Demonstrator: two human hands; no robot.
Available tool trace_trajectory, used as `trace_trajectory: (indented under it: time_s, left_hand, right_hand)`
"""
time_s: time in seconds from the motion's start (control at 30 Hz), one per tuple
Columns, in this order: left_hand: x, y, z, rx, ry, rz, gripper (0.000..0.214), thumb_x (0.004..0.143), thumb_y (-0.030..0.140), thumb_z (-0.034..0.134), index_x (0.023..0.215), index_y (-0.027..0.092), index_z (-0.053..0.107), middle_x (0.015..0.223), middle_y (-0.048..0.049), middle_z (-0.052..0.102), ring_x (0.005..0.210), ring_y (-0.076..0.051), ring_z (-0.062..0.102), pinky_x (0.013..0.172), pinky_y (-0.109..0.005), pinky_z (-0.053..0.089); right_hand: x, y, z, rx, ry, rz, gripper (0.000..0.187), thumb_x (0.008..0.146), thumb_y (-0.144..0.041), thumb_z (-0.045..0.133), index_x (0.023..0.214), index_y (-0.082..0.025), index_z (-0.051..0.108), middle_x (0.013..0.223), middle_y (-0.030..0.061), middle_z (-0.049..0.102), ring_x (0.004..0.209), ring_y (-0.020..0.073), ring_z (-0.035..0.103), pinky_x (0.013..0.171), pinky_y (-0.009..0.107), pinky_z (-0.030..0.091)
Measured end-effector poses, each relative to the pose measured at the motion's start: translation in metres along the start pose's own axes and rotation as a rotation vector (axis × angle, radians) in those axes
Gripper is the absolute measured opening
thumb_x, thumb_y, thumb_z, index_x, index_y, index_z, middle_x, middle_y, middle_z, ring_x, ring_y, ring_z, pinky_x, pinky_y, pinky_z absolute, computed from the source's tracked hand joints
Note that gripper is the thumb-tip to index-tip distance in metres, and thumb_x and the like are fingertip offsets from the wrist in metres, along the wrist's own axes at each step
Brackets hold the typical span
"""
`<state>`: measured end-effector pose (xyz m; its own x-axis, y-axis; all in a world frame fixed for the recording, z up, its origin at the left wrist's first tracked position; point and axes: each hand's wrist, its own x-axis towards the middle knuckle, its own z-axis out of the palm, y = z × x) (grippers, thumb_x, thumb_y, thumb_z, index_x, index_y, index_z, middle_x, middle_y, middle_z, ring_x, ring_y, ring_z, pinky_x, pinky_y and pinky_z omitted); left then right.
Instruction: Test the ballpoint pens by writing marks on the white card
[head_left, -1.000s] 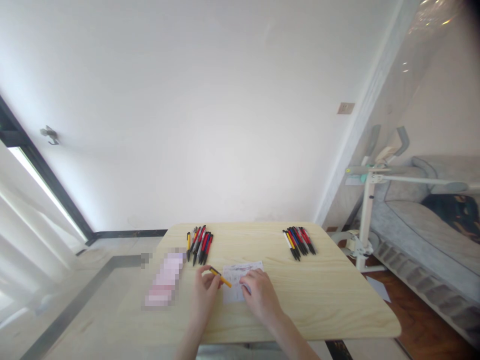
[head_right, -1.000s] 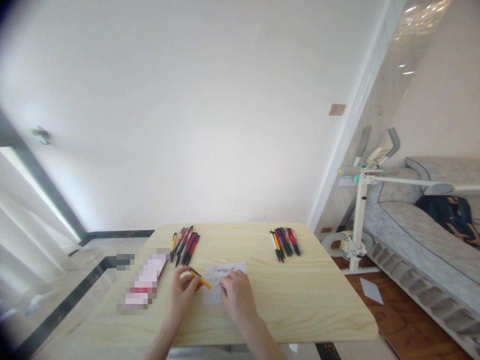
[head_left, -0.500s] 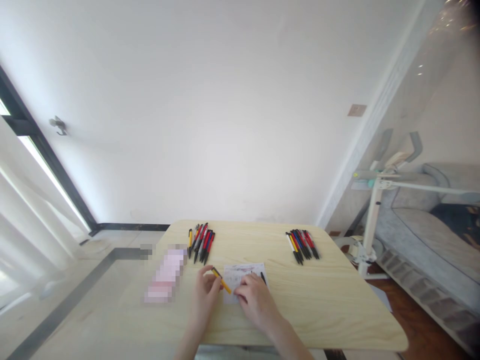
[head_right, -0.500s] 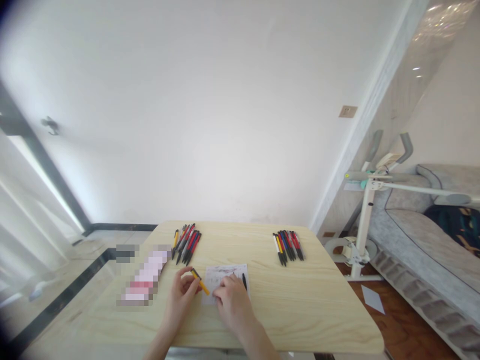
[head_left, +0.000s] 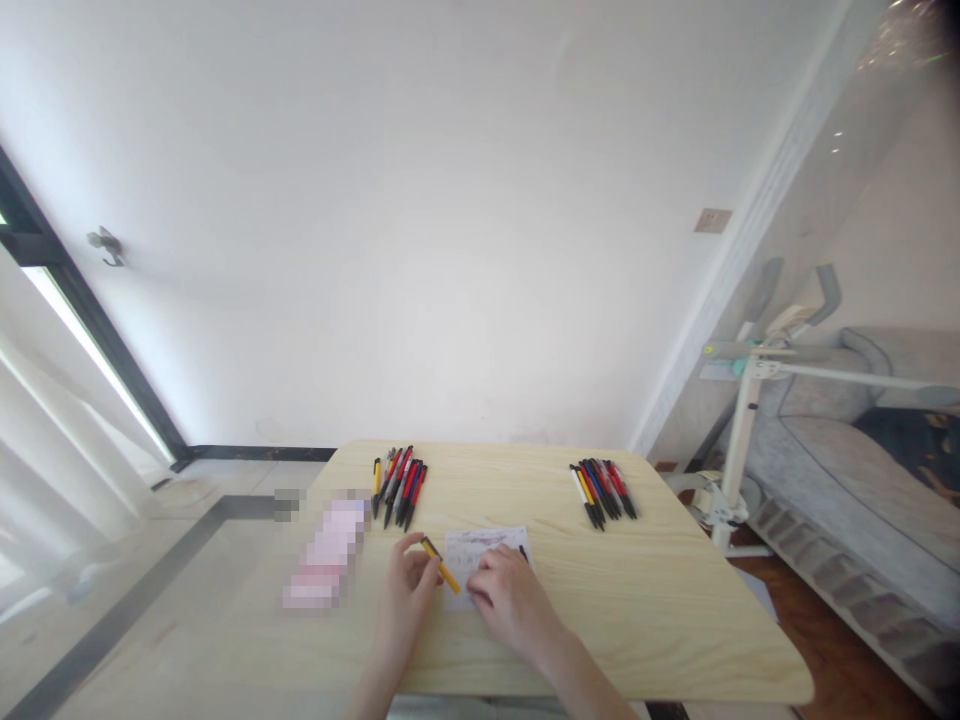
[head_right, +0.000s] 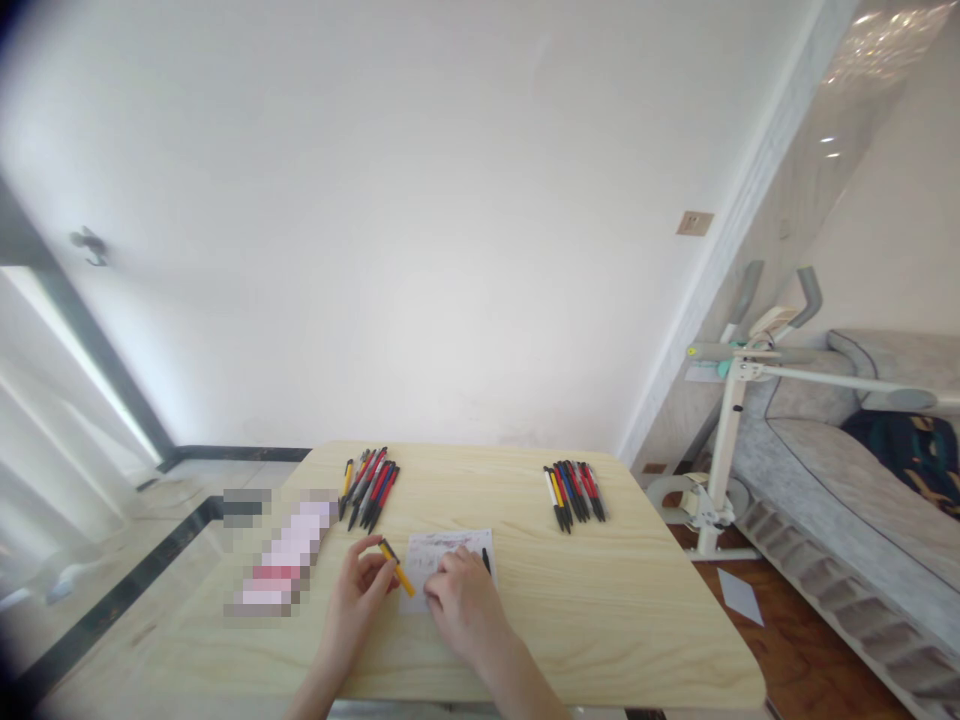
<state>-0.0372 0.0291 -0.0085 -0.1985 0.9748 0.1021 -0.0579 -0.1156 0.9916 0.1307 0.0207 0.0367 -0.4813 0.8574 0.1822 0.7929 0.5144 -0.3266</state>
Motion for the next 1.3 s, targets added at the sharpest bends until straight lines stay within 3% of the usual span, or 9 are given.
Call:
trace_trajectory:
  time_s: [0.43,0.73,1.3]
  left_hand:
    - [-0.002,0.006,0.001,0.007,-0.003,0.025,0.037,0.070,0.033,0.059,0.100,0.020,0.042,0.061,0.0041,0.059,0.058,-0.014,0.059,0.057,-0.026,0.048]
    - [-0.006,0.015,0.003,0.085,-0.021,0.011,0.040,0.068,0.035,0.059,0.102,0.020,0.044,0.059,0.0044,0.058,0.055,-0.015,0.058,0.056,-0.027,0.046]
    - [-0.007,0.013,0.002,0.148,-0.064,0.051,0.038,0.072,0.036,0.055,0.105,0.017,0.048,0.060,0.0030,0.057,0.053,-0.013,0.054,0.052,-0.025,0.042]
  right_hand:
    - [-0.004,-0.005,0.004,0.080,0.059,0.064,0.013,0.075,-0.013,0.054,0.073,-0.021,0.064,0.078,0.0000,0.062,0.083,0.0151,0.051,0.078,0.024,0.035]
    - [-0.021,0.006,0.000,0.175,0.130,0.216,0.018,0.074,-0.008,0.051,0.075,-0.020,0.064,0.077,0.0001,0.064,0.076,0.0132,0.055,0.070,0.020,0.037]
    - [0.002,-0.005,0.003,-0.027,0.084,0.215,0.019,0.076,-0.014,0.048,0.073,-0.022,0.065,0.077,0.0017,0.066,0.079,0.0162,0.056,0.070,0.023,0.037]
